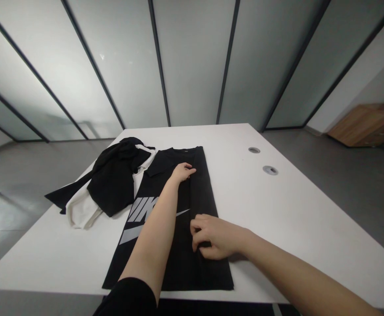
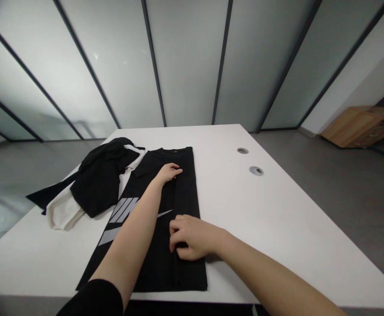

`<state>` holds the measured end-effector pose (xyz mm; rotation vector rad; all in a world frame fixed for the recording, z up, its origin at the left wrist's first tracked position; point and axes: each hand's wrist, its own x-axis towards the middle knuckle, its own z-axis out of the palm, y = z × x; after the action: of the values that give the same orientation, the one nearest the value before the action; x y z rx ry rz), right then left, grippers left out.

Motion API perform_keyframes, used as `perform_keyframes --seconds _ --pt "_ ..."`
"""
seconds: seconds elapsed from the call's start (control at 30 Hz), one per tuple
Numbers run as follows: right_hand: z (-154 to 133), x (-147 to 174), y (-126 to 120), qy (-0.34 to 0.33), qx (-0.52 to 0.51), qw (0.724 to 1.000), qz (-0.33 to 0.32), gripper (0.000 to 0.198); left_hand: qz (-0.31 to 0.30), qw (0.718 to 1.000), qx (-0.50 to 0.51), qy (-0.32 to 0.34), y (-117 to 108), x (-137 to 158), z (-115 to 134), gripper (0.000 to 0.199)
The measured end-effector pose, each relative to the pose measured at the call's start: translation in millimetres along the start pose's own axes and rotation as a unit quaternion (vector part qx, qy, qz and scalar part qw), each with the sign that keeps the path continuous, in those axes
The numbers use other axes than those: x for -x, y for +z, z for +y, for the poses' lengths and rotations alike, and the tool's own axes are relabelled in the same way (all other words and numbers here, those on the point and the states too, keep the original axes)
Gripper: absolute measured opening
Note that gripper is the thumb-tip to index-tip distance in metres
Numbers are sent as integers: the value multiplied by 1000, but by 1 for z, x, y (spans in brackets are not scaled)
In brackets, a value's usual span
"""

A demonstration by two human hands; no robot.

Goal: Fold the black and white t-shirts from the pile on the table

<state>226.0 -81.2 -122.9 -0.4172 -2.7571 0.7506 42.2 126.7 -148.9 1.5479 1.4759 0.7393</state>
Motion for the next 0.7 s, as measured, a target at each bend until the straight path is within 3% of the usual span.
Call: perform_keyframes --seconds 0.13,0.3,0.53,0.7 --pt "-1 -3 6 -28 -33 999 -8 23 -4 1000 23 -19 -2 -2 1 27" --pt "1 -4 10 -14 -11 999 -27 38 -24 999 18 -41 -8 -5 6 16" --pt "1 -7 14 -8 55 997 -51 15 -36 998 31 -48 -17 -5 3 24" --pt "-5 -8 11 -39 19 999 -25 12 -13 998 55 -20 -21 2 0 22"
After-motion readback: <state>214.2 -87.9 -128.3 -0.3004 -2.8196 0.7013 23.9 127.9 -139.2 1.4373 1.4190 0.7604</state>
